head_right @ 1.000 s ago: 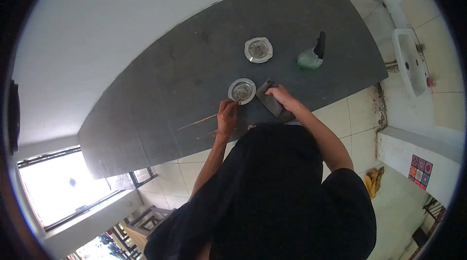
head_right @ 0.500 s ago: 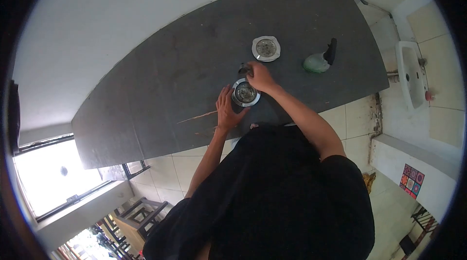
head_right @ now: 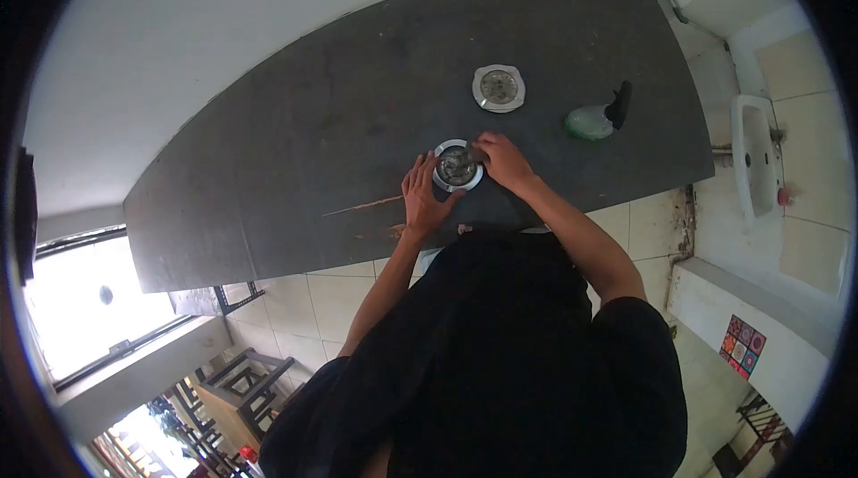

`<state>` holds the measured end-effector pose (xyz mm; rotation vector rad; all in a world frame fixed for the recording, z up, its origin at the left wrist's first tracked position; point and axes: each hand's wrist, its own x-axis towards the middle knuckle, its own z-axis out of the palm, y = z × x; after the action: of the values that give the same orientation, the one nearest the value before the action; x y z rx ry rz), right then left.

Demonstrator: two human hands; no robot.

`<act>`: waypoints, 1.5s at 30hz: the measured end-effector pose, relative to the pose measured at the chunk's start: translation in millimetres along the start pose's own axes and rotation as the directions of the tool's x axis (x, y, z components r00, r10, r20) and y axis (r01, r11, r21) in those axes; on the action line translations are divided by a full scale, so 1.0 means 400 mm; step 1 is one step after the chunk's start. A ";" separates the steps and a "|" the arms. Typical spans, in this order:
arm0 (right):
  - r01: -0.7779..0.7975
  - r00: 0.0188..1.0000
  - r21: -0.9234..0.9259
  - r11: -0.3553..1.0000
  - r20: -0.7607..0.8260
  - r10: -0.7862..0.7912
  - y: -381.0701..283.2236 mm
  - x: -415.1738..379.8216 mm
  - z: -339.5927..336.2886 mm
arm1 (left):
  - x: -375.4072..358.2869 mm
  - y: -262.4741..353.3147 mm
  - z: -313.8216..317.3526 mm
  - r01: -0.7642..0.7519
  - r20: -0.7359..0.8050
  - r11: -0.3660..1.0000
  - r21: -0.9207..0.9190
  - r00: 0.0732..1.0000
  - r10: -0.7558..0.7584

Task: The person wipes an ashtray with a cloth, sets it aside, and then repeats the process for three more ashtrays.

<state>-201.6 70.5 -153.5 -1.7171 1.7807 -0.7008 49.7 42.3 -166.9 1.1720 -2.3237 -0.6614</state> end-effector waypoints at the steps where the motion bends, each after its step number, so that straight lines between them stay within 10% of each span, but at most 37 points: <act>1: 0.039 0.999 -0.012 0.999 0.006 -0.039 0.015 -0.038 -0.004 | 0.000 0.000 0.003 0.001 -0.017 1.000 -0.009 1.000 -0.001; 6: -0.026 0.990 -0.024 0.999 0.138 0.029 0.008 -0.066 -0.068 | -0.002 0.000 0.011 0.005 -0.018 1.000 -0.020 1.000 -0.005; 12: 0.177 0.972 0.022 0.984 -0.163 -0.171 -0.080 0.058 0.008 | -0.004 -0.016 0.018 0.031 -0.036 0.996 -0.089 0.999 -0.035; 17: 0.235 0.972 -0.223 0.946 0.046 -0.231 -0.076 0.103 0.135 | -0.005 -0.036 0.029 0.125 -0.015 0.981 -0.149 0.992 -0.128; 32: 0.273 0.776 -0.013 0.962 0.594 -0.212 -0.078 0.034 0.000 | -0.013 -0.048 0.043 0.034 -0.097 0.992 -0.119 0.994 -0.046; 45: 0.134 0.975 -0.028 0.991 0.184 -0.126 -0.006 -0.021 -0.032 | -0.002 -0.010 0.015 0.120 -0.049 0.985 -0.123 0.991 -0.127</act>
<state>-209.0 78.6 -142.4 -1.8744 1.5794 -0.5449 49.1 42.1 -174.4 1.2707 -2.1467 -0.7895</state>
